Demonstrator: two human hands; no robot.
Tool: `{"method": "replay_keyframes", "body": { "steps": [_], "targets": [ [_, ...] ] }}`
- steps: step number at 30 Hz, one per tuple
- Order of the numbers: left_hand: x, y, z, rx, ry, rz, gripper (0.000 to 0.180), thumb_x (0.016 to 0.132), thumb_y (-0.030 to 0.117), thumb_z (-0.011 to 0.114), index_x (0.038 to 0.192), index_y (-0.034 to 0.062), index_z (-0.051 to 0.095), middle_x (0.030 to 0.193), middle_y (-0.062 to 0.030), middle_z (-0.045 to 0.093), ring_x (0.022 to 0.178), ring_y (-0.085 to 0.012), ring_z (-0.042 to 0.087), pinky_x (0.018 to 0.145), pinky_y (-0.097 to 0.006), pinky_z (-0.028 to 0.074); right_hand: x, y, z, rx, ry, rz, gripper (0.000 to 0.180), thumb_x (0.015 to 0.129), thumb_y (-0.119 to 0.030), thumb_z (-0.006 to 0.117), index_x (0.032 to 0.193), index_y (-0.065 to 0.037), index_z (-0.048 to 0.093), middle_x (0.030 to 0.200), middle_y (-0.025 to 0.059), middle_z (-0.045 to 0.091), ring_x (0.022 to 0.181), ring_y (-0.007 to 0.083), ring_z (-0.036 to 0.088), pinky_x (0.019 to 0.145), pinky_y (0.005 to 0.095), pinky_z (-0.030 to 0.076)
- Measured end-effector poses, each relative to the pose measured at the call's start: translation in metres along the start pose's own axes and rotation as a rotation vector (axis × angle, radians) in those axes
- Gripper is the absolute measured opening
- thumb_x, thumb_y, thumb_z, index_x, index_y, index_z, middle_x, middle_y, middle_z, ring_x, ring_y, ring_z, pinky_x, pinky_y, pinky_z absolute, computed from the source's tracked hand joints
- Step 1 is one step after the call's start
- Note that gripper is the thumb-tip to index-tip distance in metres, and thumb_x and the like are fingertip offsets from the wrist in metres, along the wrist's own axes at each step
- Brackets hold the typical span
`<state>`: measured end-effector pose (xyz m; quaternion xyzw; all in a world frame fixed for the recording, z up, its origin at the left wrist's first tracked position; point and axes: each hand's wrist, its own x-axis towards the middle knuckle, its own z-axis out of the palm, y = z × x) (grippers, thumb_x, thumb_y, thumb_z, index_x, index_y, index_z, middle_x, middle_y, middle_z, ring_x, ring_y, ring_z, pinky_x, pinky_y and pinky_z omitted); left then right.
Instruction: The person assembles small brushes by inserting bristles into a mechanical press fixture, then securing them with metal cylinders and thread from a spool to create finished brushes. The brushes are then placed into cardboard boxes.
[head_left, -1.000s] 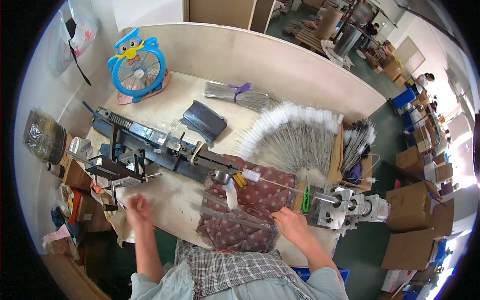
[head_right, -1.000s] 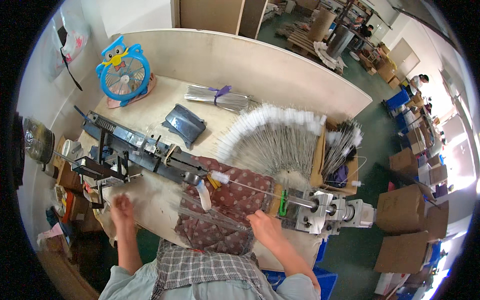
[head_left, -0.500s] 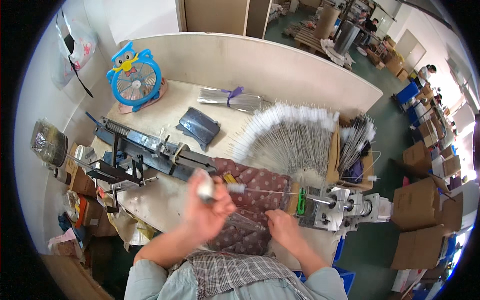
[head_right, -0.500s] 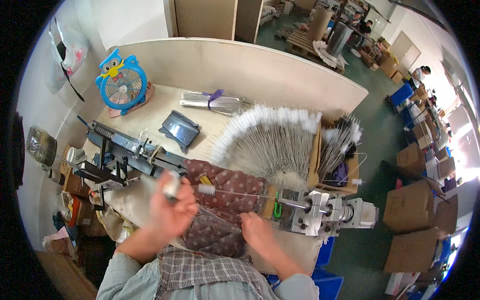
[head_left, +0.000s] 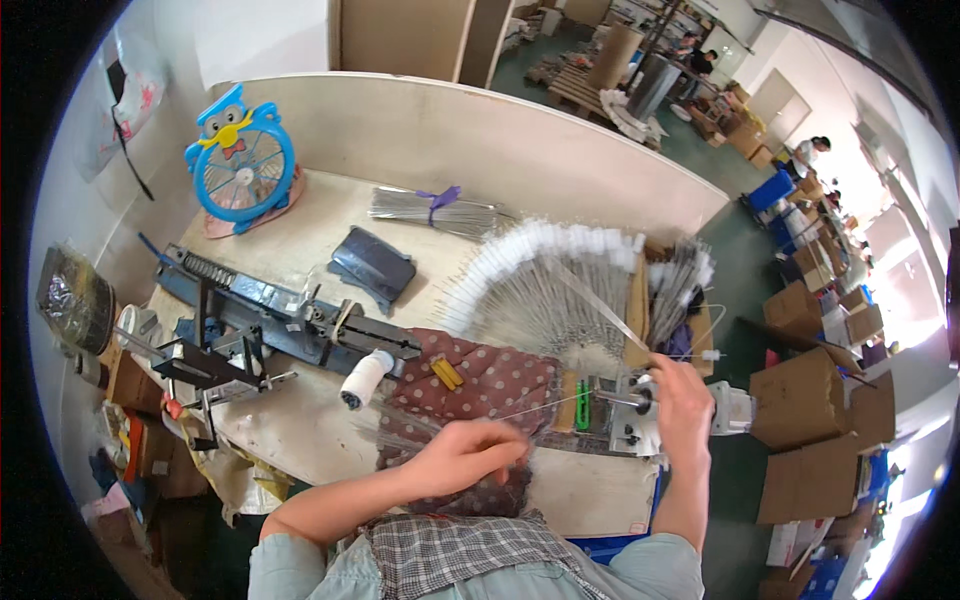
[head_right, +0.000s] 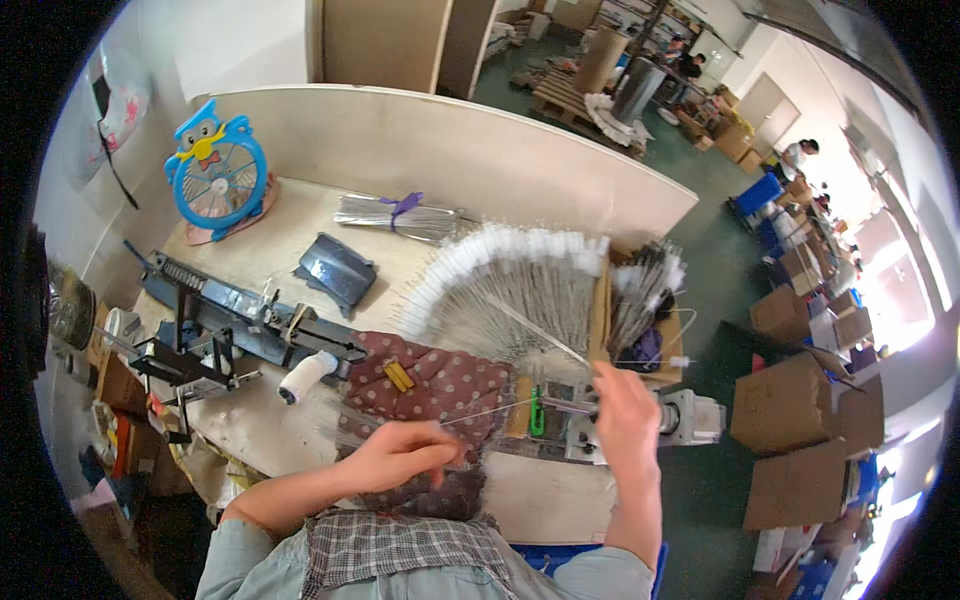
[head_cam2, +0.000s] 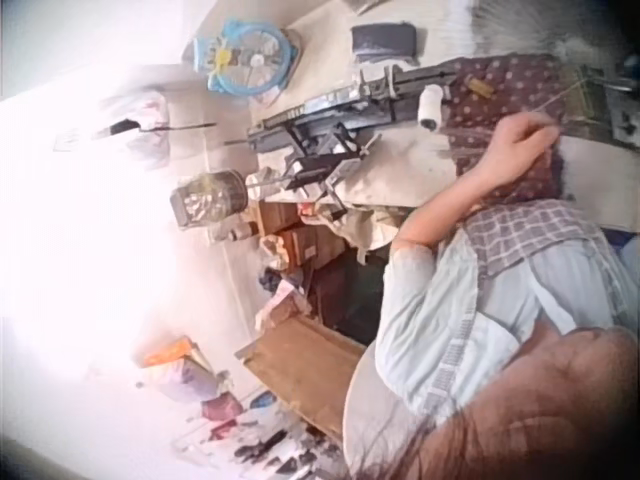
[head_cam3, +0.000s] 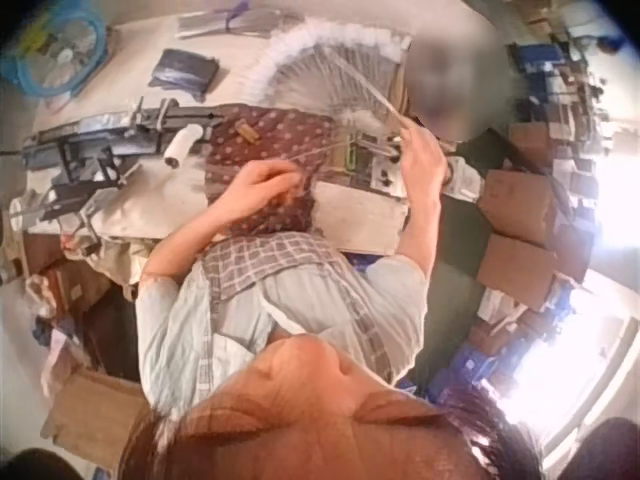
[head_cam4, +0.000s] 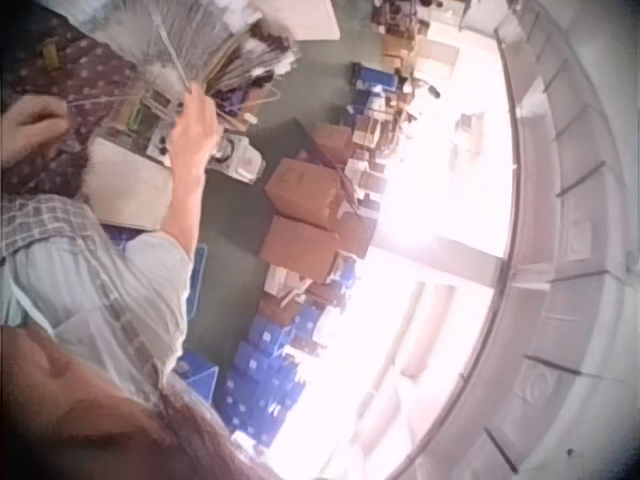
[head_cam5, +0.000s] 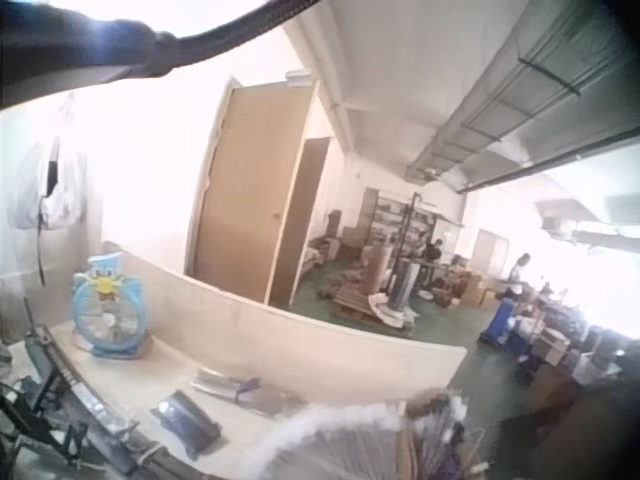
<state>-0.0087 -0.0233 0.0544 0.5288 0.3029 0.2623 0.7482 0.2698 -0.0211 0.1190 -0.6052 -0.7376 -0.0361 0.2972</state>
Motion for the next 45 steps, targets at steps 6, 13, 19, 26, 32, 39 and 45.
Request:
{"method": "replay_keyframes", "body": {
  "steps": [6, 13, 19, 26, 32, 39, 45],
  "targets": [
    [0.096, -0.045, 0.026, 1.024, 0.389, 0.419, 0.017, 0.084, 0.019, 0.058, 0.093, 0.0048, 0.061, 0.088, -0.0120, 0.063, 0.073, -0.0279, 0.063, 0.061, -0.036, 0.051, 0.007, -0.002, 0.043, 0.303, -0.146, 0.005, 0.022, 0.079, 0.000, 0.061, 0.100, -0.002, 0.061, 0.087, 0.0156, 0.064, 0.075, 0.0328, 0.062, 0.062, 0.0375, 0.049],
    [0.126, -0.021, 0.009, 1.480, 0.323, 0.445, 0.006, 0.075, 0.015, 0.059, 0.077, 0.0104, 0.062, 0.074, -0.0084, 0.059, 0.074, -0.0252, 0.063, 0.061, -0.039, 0.051, 0.003, 0.020, 0.068, 0.139, -0.242, 0.041, 0.013, 0.080, -0.019, 0.063, 0.089, -0.010, 0.067, 0.081, 0.0118, 0.064, 0.075, 0.0314, 0.061, 0.065, 0.0406, 0.048],
    [0.120, -0.026, -0.018, 1.601, 0.440, 0.563, 0.019, 0.073, 0.016, 0.065, 0.091, 0.0090, 0.065, 0.087, -0.0067, 0.062, 0.075, -0.0240, 0.062, 0.063, -0.035, 0.049, 0.013, 0.010, 0.058, 0.223, -0.427, 0.046, 0.015, 0.073, -0.029, 0.070, 0.078, -0.014, 0.073, 0.072, 0.0052, 0.065, 0.067, 0.0221, 0.057, 0.064, 0.0350, 0.047],
    [-0.002, -0.037, -0.025, 1.098, 0.532, 0.415, 0.020, 0.075, 0.006, 0.069, 0.094, 0.0057, 0.067, 0.097, -0.0092, 0.066, 0.084, -0.0224, 0.065, 0.072, -0.032, 0.052, 0.050, -0.050, 0.115, 0.468, -0.327, -0.331, 0.015, 0.072, -0.027, 0.070, 0.075, -0.013, 0.071, 0.070, 0.0013, 0.063, 0.075, 0.0217, 0.056, 0.065, 0.0335, 0.047],
    [-0.058, -0.053, -0.060, 0.096, 0.831, 0.052, 0.017, 0.086, 0.013, 0.062, 0.097, -0.0004, 0.065, 0.087, -0.0093, 0.067, 0.073, -0.0146, 0.062, 0.067, -0.028, 0.049, 0.055, -0.099, 0.158, 0.412, -0.322, -0.360, 0.009, 0.072, -0.023, 0.068, 0.074, -0.014, 0.069, 0.070, 0.0002, 0.063, 0.078, 0.0212, 0.055, 0.067, 0.0338, 0.047],
    [-0.045, -0.027, -0.070, -0.726, 0.778, 0.068, 0.044, 0.096, 0.039, 0.041, 0.095, -0.0009, 0.062, 0.078, -0.0051, 0.064, 0.062, -0.0133, 0.058, 0.057, -0.027, 0.046, 0.055, -0.126, 0.168, 0.277, -0.308, -0.370, 0.008, 0.070, -0.018, 0.066, 0.071, -0.010, 0.064, 0.072, 0.0009, 0.062, 0.078, 0.0230, 0.053, 0.067, 0.0353, 0.046],
    [-0.019, -0.039, -0.074, 0.590, 0.783, -0.274, 0.051, 0.069, 0.047, 0.072, 0.064, -0.0032, 0.065, 0.050, -0.0077, 0.057, 0.054, -0.0130, 0.059, 0.051, -0.029, 0.045, 0.060, -0.125, 0.163, 0.247, -0.320, -0.338, 0.007, 0.071, -0.016, 0.065, 0.071, -0.009, 0.064, 0.072, 0.0028, 0.062, 0.078, 0.0241, 0.053, 0.067, 0.0363, 0.047]
  ]
}}
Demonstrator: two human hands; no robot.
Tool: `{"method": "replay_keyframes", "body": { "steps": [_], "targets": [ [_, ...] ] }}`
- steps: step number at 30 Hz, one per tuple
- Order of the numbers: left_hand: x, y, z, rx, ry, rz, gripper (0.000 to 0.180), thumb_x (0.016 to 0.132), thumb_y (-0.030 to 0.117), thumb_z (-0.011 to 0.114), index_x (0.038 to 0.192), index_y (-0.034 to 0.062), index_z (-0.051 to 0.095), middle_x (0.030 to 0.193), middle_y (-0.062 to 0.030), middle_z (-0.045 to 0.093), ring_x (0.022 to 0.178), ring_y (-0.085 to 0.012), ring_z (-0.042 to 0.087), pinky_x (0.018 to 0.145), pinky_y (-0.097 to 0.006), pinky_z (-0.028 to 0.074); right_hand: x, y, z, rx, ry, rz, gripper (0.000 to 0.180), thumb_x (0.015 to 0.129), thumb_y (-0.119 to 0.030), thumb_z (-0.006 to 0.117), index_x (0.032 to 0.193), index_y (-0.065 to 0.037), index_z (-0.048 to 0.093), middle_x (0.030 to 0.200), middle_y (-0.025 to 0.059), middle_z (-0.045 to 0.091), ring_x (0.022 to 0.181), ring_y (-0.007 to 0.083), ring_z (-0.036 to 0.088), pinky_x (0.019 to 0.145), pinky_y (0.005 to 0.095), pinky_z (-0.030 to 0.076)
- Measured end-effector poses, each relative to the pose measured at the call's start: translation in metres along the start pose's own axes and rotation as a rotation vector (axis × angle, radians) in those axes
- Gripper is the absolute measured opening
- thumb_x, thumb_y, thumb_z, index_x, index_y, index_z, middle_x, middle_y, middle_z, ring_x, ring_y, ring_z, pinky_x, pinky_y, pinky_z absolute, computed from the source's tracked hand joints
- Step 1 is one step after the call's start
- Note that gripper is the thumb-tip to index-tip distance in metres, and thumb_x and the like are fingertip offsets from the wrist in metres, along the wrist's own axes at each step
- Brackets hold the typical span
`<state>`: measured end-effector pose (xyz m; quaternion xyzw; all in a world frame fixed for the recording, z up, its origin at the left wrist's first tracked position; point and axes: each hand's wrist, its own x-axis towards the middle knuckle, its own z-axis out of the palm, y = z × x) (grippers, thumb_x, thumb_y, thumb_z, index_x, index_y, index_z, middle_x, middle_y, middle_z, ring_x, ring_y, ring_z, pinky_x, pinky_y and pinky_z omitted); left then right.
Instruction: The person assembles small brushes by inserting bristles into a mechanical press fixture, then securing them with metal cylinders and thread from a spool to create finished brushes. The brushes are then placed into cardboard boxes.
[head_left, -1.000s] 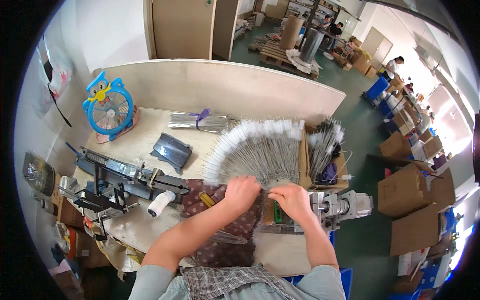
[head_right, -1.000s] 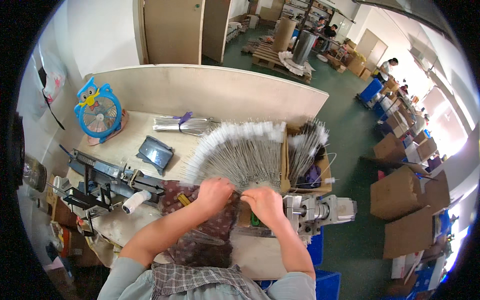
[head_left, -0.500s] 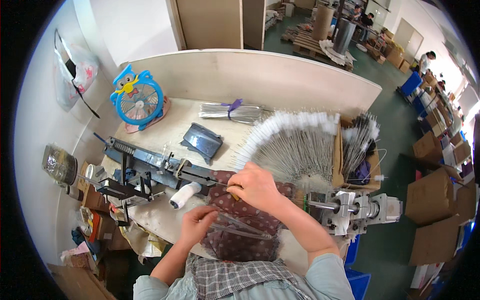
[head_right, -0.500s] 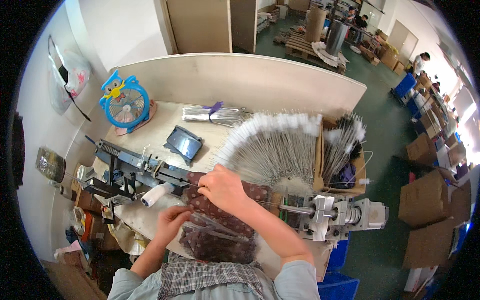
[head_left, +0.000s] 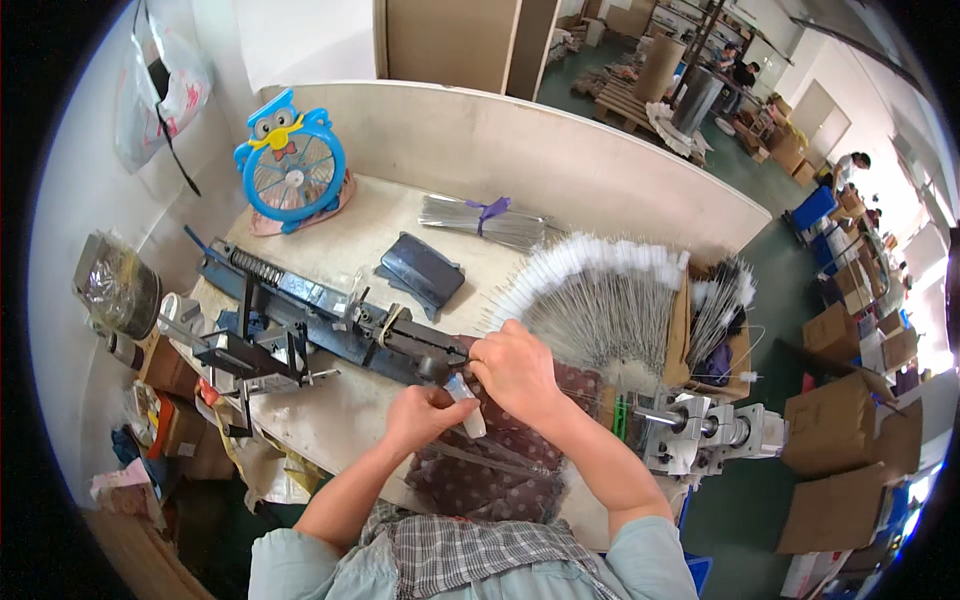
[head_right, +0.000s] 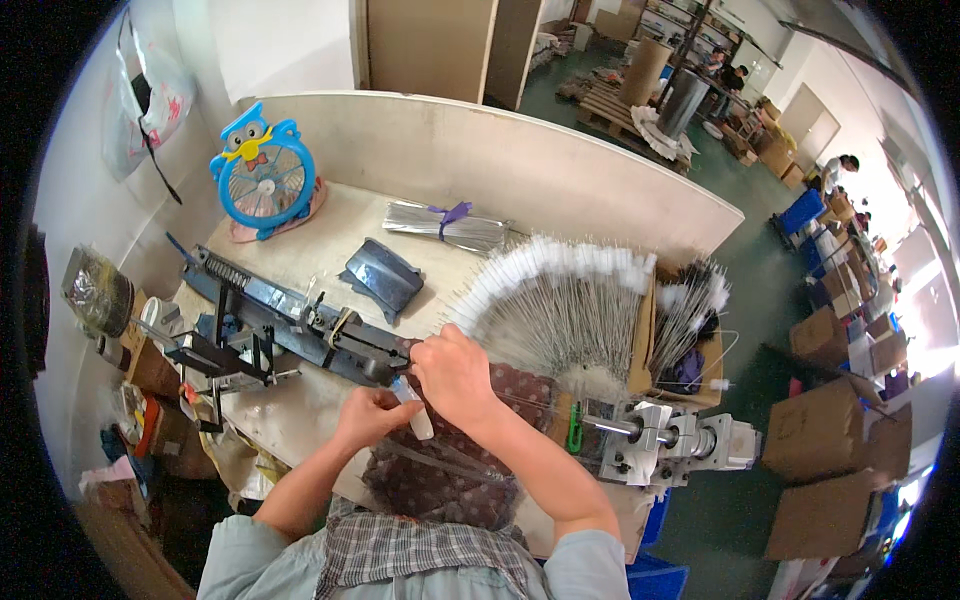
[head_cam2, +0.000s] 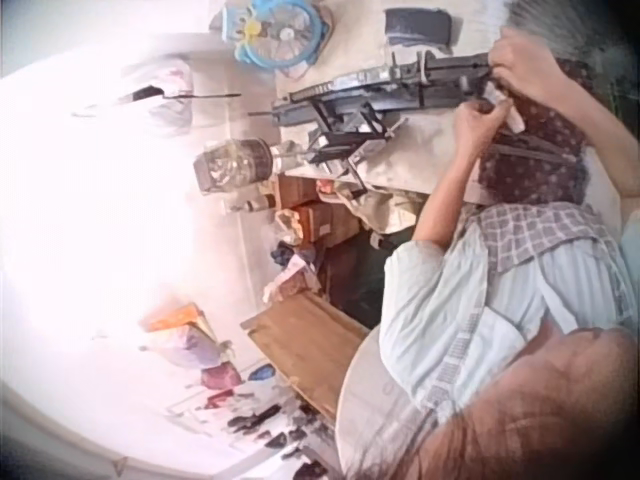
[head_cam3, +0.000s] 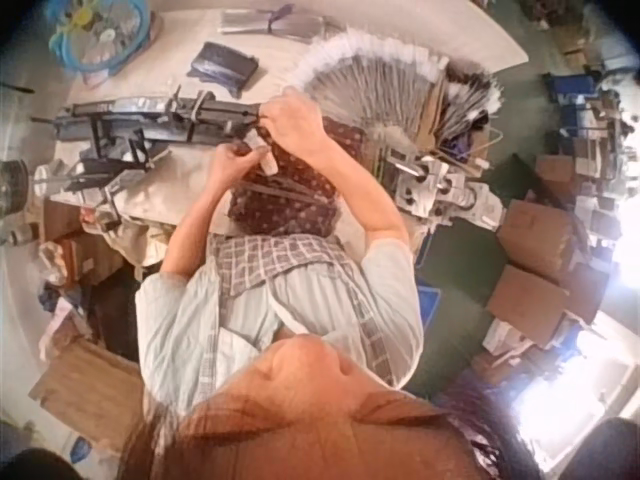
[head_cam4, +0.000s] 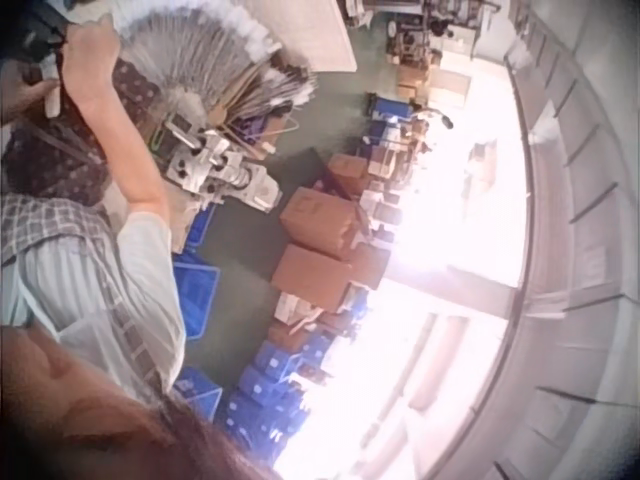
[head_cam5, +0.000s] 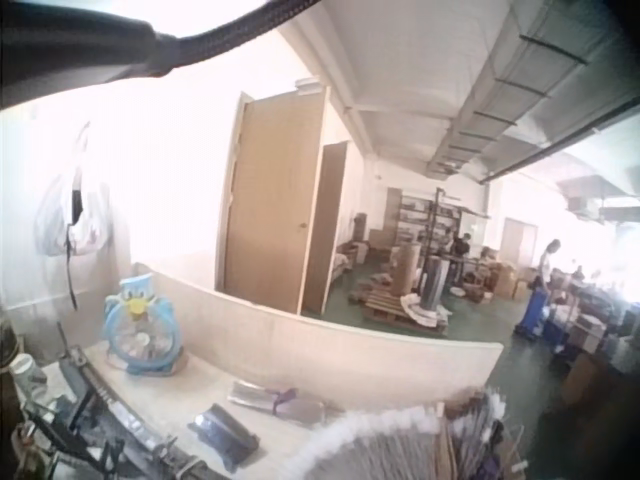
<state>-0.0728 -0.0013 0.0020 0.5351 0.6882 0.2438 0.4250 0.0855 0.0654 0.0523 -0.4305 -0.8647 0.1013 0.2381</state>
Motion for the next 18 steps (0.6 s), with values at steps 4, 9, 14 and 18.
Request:
{"method": "replay_keyframes", "body": {
  "steps": [4, 9, 14, 18],
  "targets": [
    [0.002, -0.006, 0.006, -0.097, -0.052, -0.024, 0.043, 0.074, 0.038, 0.073, 0.064, -0.0026, 0.062, 0.055, -0.0029, 0.057, 0.052, -0.0109, 0.053, 0.048, -0.027, 0.042, -0.013, 0.001, -0.006, 0.045, 0.061, -0.033, 0.009, 0.073, -0.016, 0.066, 0.078, -0.008, 0.065, 0.074, 0.0029, 0.062, 0.081, 0.0237, 0.054, 0.069, 0.0356, 0.047],
    [-0.002, -0.001, 0.032, -0.899, -0.104, -0.006, 0.022, 0.082, 0.018, 0.063, 0.091, -0.0006, 0.058, 0.080, -0.0073, 0.062, 0.063, -0.0162, 0.059, 0.058, -0.031, 0.048, -0.049, 0.005, -0.032, 0.049, 0.242, -0.091, 0.014, 0.075, -0.016, 0.068, 0.086, -0.008, 0.066, 0.076, 0.0028, 0.062, 0.078, 0.0224, 0.057, 0.065, 0.0323, 0.048],
    [-0.003, 0.002, 0.051, -0.914, -0.044, 0.166, 0.011, 0.077, 0.005, 0.062, 0.082, 0.0019, 0.053, 0.078, -0.0058, 0.059, 0.065, -0.0157, 0.058, 0.060, -0.031, 0.048, -0.090, 0.016, 0.003, 0.129, 0.092, -0.013, 0.014, 0.078, -0.016, 0.067, 0.088, -0.008, 0.064, 0.076, 0.0053, 0.061, 0.067, 0.0226, 0.061, 0.054, 0.0322, 0.048],
    [0.002, -0.001, 0.031, -0.142, 0.049, 0.247, 0.015, 0.070, 0.009, 0.066, 0.070, 0.0018, 0.053, 0.064, -0.0011, 0.055, 0.060, -0.0083, 0.050, 0.053, -0.030, 0.043, -0.065, 0.034, 0.058, 0.070, 0.167, 0.095, 0.018, 0.077, -0.016, 0.064, 0.092, -0.008, 0.061, 0.079, 0.0075, 0.055, 0.073, 0.0243, 0.062, 0.058, 0.0333, 0.050]
  ]
}}
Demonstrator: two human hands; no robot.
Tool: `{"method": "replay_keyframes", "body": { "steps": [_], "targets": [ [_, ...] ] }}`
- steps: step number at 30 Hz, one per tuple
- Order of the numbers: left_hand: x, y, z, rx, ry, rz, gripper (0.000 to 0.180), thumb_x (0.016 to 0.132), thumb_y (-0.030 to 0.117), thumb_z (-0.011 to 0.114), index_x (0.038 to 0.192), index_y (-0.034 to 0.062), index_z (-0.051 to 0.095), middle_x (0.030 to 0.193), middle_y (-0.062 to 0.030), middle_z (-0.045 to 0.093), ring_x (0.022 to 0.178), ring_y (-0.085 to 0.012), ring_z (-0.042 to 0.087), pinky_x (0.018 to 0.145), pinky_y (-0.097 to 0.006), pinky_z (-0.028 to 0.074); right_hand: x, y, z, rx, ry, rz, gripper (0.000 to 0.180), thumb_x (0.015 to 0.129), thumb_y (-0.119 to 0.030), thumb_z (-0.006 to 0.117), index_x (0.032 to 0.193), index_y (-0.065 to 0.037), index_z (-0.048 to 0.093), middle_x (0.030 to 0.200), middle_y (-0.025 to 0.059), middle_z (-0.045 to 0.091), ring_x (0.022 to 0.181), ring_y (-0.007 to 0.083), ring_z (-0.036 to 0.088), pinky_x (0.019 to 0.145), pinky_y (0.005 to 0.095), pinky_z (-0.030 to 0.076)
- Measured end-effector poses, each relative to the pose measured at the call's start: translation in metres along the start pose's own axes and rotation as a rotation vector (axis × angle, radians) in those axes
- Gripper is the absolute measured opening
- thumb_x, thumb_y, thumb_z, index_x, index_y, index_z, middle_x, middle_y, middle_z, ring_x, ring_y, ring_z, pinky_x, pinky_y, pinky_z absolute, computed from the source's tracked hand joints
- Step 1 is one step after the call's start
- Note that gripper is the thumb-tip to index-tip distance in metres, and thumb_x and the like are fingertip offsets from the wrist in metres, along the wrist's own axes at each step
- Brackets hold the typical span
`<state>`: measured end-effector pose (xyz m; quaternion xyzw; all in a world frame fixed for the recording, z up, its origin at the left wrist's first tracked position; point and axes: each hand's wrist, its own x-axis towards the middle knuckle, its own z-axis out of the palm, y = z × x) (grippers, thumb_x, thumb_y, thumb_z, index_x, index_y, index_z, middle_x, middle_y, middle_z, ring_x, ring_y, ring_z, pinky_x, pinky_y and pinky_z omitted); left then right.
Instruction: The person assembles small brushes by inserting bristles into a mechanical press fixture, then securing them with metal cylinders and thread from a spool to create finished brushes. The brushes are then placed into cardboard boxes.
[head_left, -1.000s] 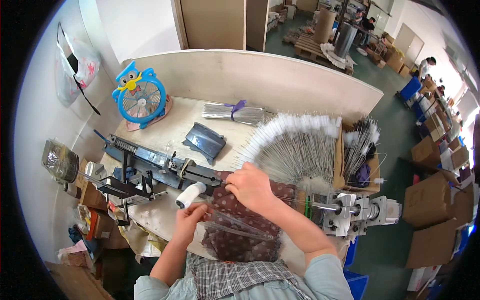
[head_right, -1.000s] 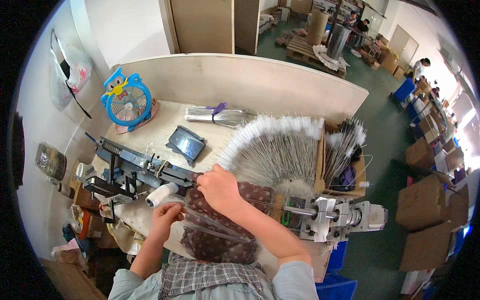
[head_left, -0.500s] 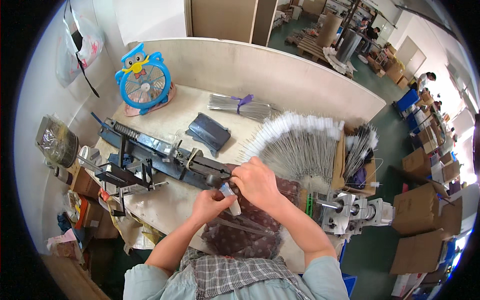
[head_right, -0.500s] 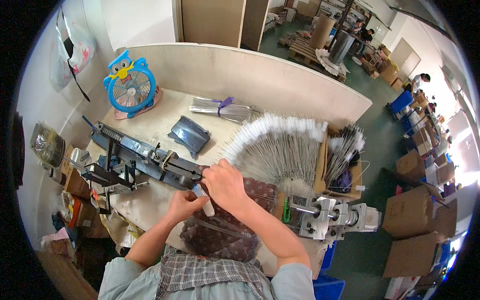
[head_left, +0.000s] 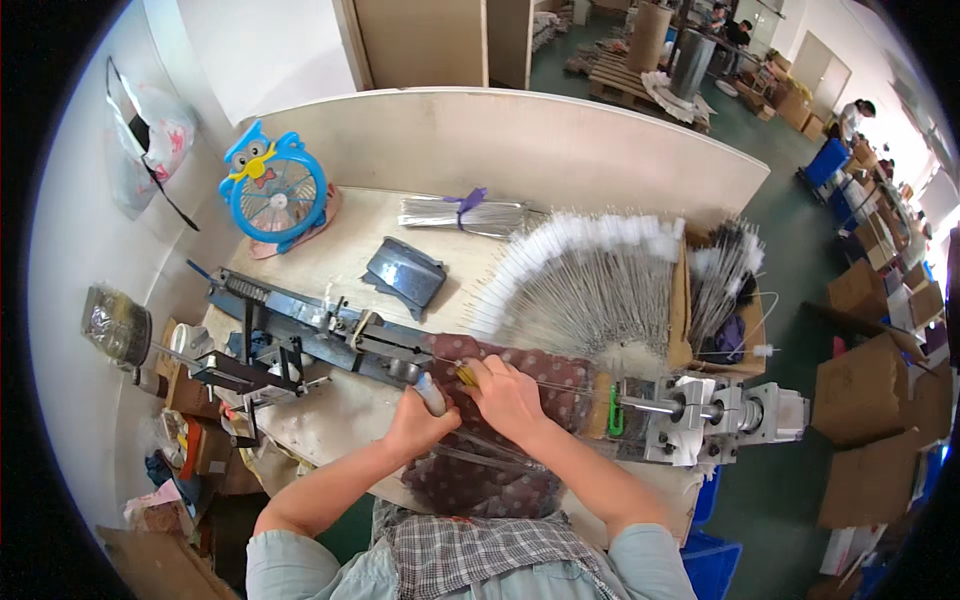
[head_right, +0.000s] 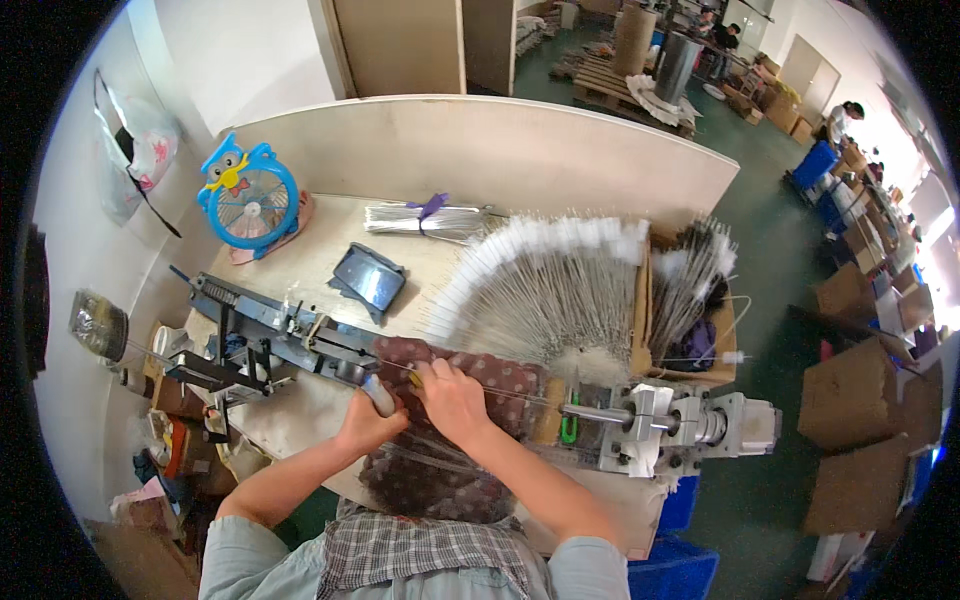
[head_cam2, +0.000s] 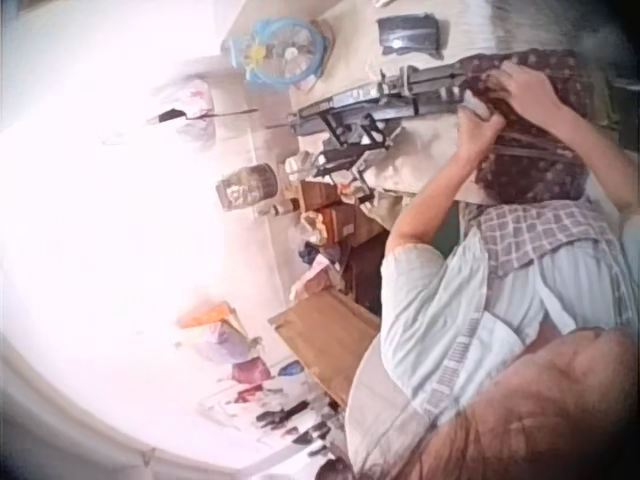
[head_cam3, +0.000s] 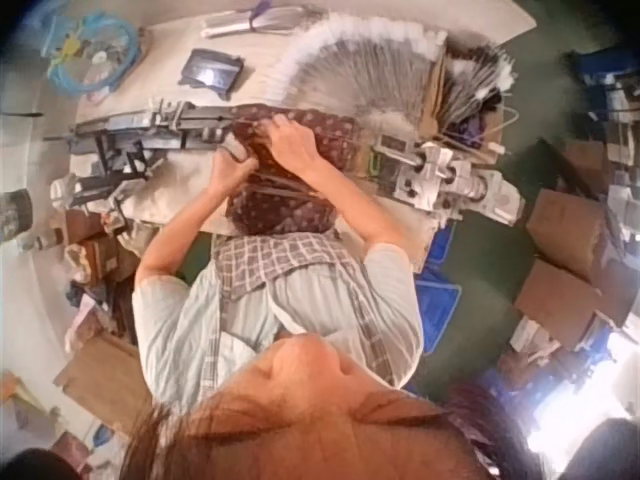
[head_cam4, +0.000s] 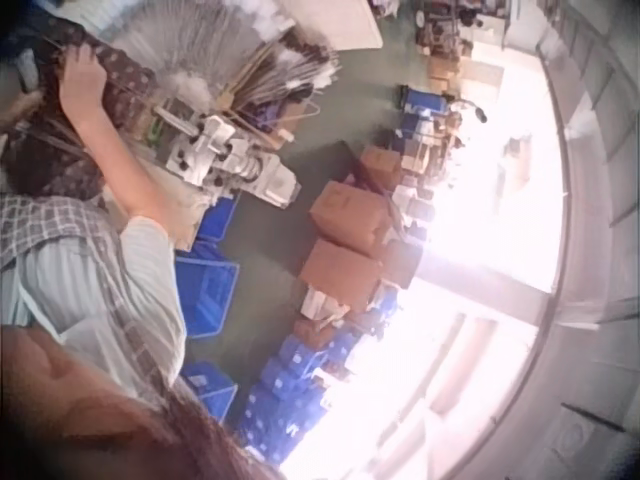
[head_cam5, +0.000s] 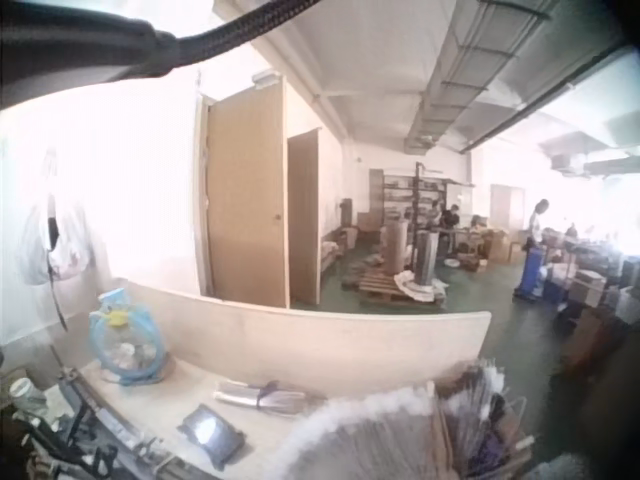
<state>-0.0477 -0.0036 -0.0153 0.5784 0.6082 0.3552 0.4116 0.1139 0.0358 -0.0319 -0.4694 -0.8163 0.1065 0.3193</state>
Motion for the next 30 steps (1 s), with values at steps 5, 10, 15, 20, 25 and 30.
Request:
{"method": "replay_keyframes", "body": {
  "steps": [5, 10, 15, 20, 25, 30],
  "targets": [
    [-0.007, -0.030, -0.028, -0.134, -0.003, -0.183, 0.034, 0.081, 0.024, 0.068, 0.098, -0.0011, 0.054, 0.083, -0.0077, 0.061, 0.073, -0.0144, 0.059, 0.063, -0.030, 0.048, -0.007, -0.010, -0.012, 0.038, -0.191, -0.047, 0.016, 0.074, -0.019, 0.068, 0.087, -0.010, 0.065, 0.081, 0.0059, 0.057, 0.073, 0.0256, 0.061, 0.060, 0.0357, 0.050],
    [-0.035, -0.099, -0.096, -0.930, 0.419, -0.489, 0.031, 0.087, 0.032, 0.062, 0.103, 0.0069, 0.055, 0.086, -0.0035, 0.060, 0.072, -0.0126, 0.059, 0.069, -0.028, 0.049, -0.007, -0.011, -0.039, 0.080, -0.241, -0.003, 0.018, 0.075, -0.021, 0.069, 0.086, -0.008, 0.065, 0.079, 0.0083, 0.056, 0.069, 0.0284, 0.060, 0.060, 0.0369, 0.049],
    [-0.045, -0.111, -0.139, -1.108, 0.536, -0.515, 0.023, 0.086, 0.033, 0.062, 0.093, 0.0107, 0.060, 0.077, 0.0012, 0.060, 0.069, -0.0107, 0.058, 0.066, -0.027, 0.047, -0.001, -0.021, -0.041, 0.105, -0.292, -0.018, 0.018, 0.076, -0.019, 0.069, 0.085, -0.005, 0.062, 0.079, 0.0124, 0.055, 0.071, 0.0326, 0.059, 0.061, 0.0392, 0.049],
    [-0.042, -0.121, -0.137, -1.135, 0.564, -0.477, 0.018, 0.086, 0.029, 0.062, 0.087, 0.0109, 0.061, 0.073, 0.0024, 0.059, 0.067, -0.0097, 0.056, 0.063, -0.026, 0.046, 0.001, -0.025, -0.049, 0.133, -0.274, -0.030, 0.018, 0.075, -0.014, 0.070, 0.088, -0.005, 0.063, 0.080, 0.0126, 0.056, 0.071, 0.0327, 0.059, 0.061, 0.0394, 0.049],
    [-0.036, -0.087, -0.092, -0.889, 0.629, -0.330, 0.010, 0.081, 0.016, 0.062, 0.079, 0.0069, 0.061, 0.067, -0.0006, 0.056, 0.061, -0.0110, 0.053, 0.059, -0.025, 0.044, 0.008, -0.033, -0.086, 0.123, -0.097, -0.082, 0.021, 0.074, -0.010, 0.069, 0.094, -0.004, 0.064, 0.082, 0.0112, 0.061, 0.072, 0.0306, 0.060, 0.062, 0.0367, 0.049],
    [-0.027, 0.018, 0.007, -0.840, -0.019, -0.256, 0.017, 0.087, 0.015, 0.061, 0.089, -0.0012, 0.064, 0.075, -0.0055, 0.063, 0.067, -0.0113, 0.057, 0.064, -0.026, 0.045, 0.018, -0.012, -0.096, 0.049, 0.013, 0.043, 0.018, 0.075, -0.010, 0.068, 0.091, -0.004, 0.065, 0.080, 0.0108, 0.063, 0.074, 0.0300, 0.060, 0.066, 0.0365, 0.048]
  ]
}}
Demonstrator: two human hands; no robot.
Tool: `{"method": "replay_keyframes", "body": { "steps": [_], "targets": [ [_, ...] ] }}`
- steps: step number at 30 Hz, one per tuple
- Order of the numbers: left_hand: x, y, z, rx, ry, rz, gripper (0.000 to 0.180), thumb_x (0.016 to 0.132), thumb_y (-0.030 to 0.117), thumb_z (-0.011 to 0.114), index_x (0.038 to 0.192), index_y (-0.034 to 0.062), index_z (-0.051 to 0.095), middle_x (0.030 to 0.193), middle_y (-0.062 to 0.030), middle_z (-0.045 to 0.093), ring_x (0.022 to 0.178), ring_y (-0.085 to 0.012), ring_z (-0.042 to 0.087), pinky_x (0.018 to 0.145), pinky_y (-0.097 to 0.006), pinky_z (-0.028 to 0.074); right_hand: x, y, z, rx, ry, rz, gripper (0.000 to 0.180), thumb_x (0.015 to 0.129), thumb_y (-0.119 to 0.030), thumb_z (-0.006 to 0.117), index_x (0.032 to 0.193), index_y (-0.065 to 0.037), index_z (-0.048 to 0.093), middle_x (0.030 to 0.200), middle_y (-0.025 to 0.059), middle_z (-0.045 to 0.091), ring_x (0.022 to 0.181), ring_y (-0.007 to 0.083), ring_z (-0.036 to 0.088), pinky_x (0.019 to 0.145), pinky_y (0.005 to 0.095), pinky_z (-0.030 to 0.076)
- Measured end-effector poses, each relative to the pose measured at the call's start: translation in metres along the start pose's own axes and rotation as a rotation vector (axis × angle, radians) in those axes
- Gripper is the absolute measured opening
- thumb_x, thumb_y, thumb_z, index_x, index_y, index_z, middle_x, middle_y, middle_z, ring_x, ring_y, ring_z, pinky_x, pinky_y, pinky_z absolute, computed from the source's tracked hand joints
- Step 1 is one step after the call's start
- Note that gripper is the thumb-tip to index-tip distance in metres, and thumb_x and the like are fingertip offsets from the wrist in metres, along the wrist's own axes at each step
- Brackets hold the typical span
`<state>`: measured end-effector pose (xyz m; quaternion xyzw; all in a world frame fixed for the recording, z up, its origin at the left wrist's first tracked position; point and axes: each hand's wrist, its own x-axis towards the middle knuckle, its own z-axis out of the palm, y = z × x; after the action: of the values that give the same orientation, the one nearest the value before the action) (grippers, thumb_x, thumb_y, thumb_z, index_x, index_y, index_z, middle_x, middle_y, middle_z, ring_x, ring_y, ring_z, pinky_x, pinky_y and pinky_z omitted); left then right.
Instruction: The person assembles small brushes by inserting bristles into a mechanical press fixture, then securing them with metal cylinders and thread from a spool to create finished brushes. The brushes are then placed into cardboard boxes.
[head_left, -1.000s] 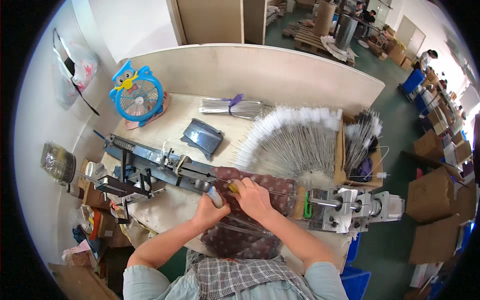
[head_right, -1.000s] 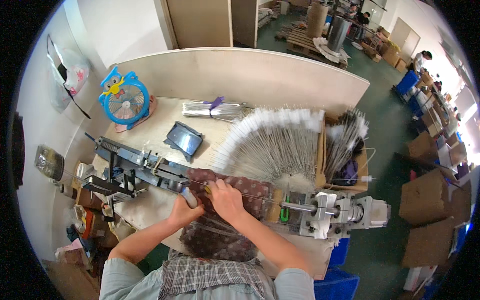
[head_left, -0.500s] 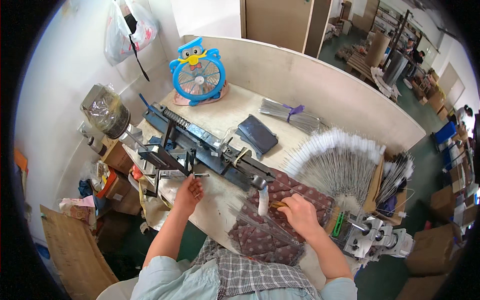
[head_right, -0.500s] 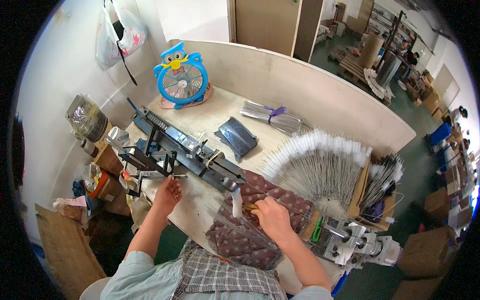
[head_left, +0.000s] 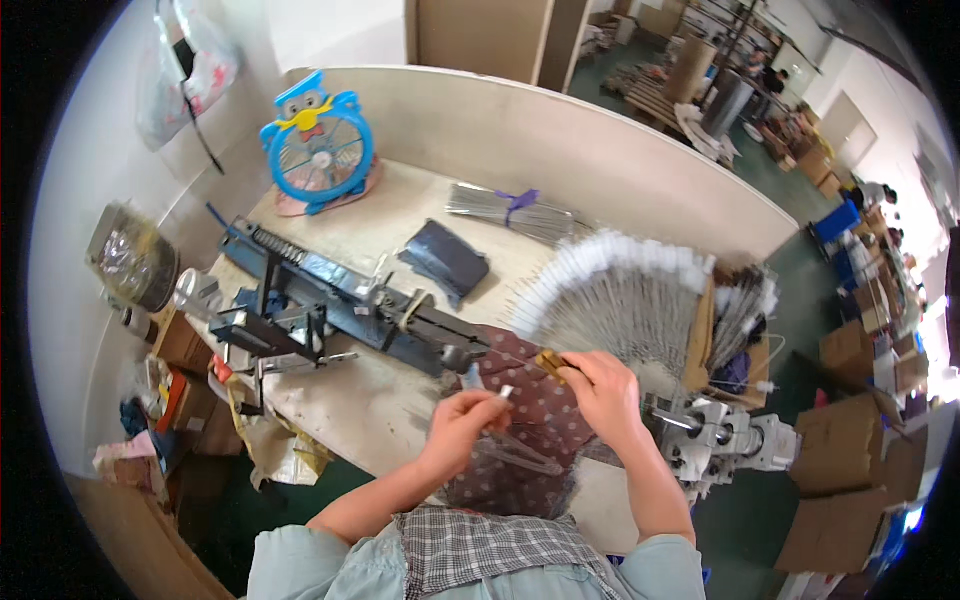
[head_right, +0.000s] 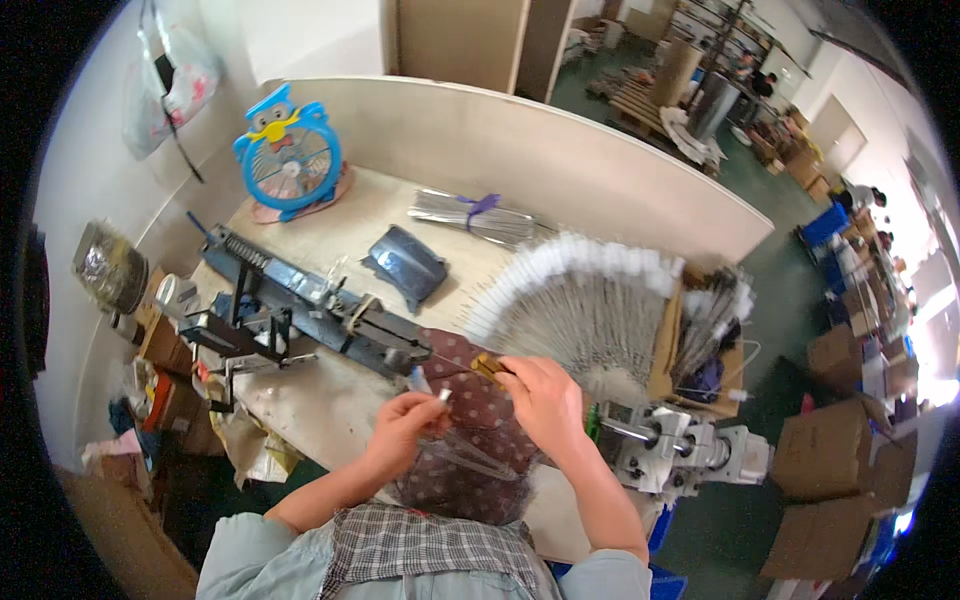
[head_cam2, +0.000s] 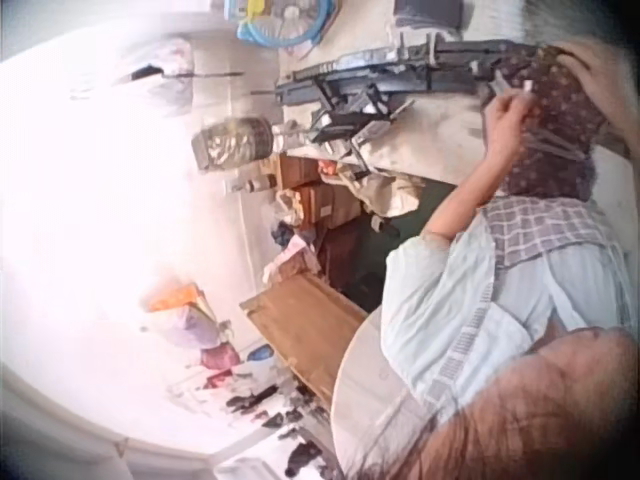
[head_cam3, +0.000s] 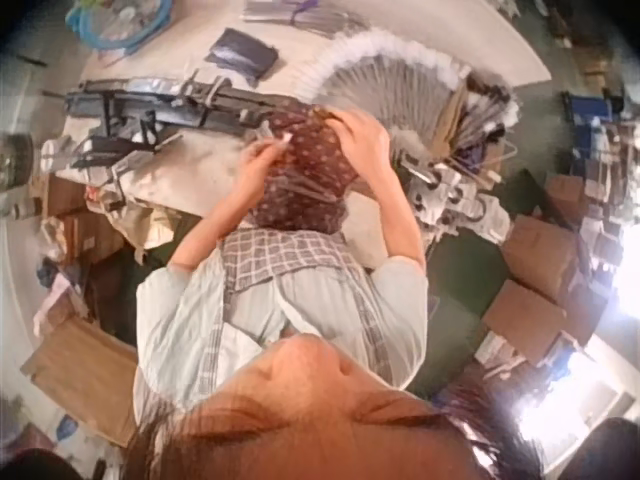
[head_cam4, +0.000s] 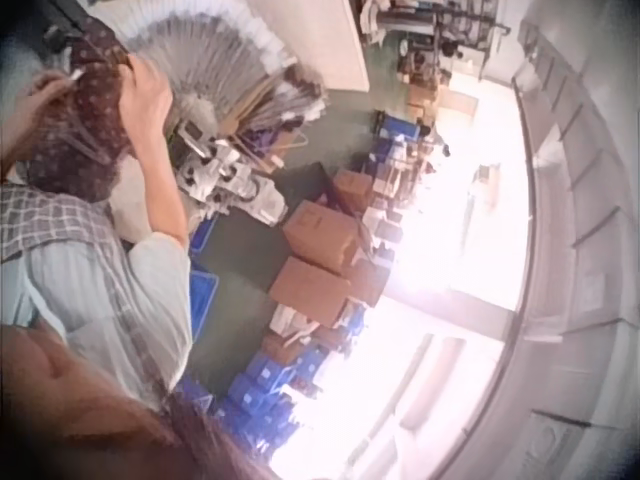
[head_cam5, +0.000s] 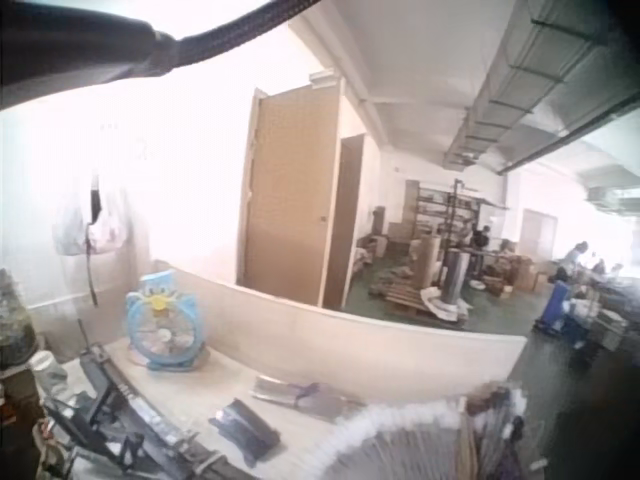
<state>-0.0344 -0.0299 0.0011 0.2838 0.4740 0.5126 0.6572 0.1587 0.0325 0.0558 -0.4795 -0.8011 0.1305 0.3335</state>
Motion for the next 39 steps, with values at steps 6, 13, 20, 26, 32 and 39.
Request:
{"method": "replay_keyframes", "body": {
  "steps": [6, 13, 20, 26, 32, 39],
  "targets": [
    [0.029, -0.013, 0.045, -0.012, -0.130, 0.088, 0.017, 0.092, 0.015, 0.055, 0.089, 0.0002, 0.063, 0.078, -0.0037, 0.062, 0.066, -0.0089, 0.053, 0.061, -0.024, 0.043, -0.011, 0.016, -0.010, 0.248, -0.074, 0.151, 0.018, 0.080, -0.015, 0.065, 0.093, -0.004, 0.066, 0.080, 0.0111, 0.064, 0.075, 0.0290, 0.060, 0.067, 0.0360, 0.048],
    [0.030, -0.017, 0.059, 0.040, -0.101, 0.081, 0.015, 0.091, 0.016, 0.057, 0.091, 0.0011, 0.062, 0.077, -0.0011, 0.060, 0.067, -0.0061, 0.053, 0.060, -0.021, 0.042, -0.019, 0.035, -0.015, 0.597, -0.184, 0.292, 0.019, 0.081, -0.012, 0.066, 0.098, -0.002, 0.065, 0.086, 0.0109, 0.066, 0.077, 0.0205, 0.063, 0.069, 0.0286, 0.048],
    [0.024, -0.004, 0.033, -0.129, 0.156, 0.145, 0.015, 0.092, 0.019, 0.057, 0.090, 0.0043, 0.059, 0.077, -0.0023, 0.061, 0.063, -0.0097, 0.052, 0.060, -0.023, 0.042, 0.003, 0.014, -0.011, 0.124, 0.001, -0.092, 0.016, 0.074, -0.013, 0.070, 0.087, -0.005, 0.068, 0.075, 0.0069, 0.063, 0.068, 0.0248, 0.056, 0.061, 0.0329, 0.045],
    [0.025, 0.006, 0.032, -0.219, 0.145, 0.007, 0.017, 0.093, 0.022, 0.055, 0.093, 0.0050, 0.057, 0.073, -0.0022, 0.058, 0.062, -0.0102, 0.052, 0.058, -0.024, 0.042, 0.032, -0.003, 0.037, -0.035, -0.010, -0.136, 0.013, 0.075, -0.017, 0.068, 0.083, -0.006, 0.068, 0.073, 0.0068, 0.063, 0.071, 0.0257, 0.057, 0.062, 0.0359, 0.046],
    [0.026, 0.001, 0.019, -0.126, 0.047, 0.004, 0.026, 0.095, 0.029, 0.051, 0.095, 0.0042, 0.056, 0.073, -0.0041, 0.059, 0.064, -0.0115, 0.055, 0.060, -0.026, 0.045, 0.030, -0.011, 0.023, 0.045, -0.152, -0.011, 0.015, 0.079, -0.021, 0.065, 0.083, -0.007, 0.069, 0.074, 0.0084, 0.064, 0.073, 0.0269, 0.059, 0.065, 0.0367, 0.047],
    [0.029, 0.006, 0.020, -0.238, 0.009, -0.064, 0.049, 0.099, 0.044, 0.032, 0.108, 0.0021, 0.054, 0.094, -0.0097, 0.062, 0.084, -0.0173, 0.061, 0.076, -0.030, 0.048, 0.026, -0.014, 0.028, 0.067, -0.175, 0.050, 0.018, 0.079, -0.023, 0.065, 0.088, -0.007, 0.069, 0.082, 0.0092, 0.066, 0.079, 0.0277, 0.060, 0.069, 0.0373, 0.048]
  ]
}}
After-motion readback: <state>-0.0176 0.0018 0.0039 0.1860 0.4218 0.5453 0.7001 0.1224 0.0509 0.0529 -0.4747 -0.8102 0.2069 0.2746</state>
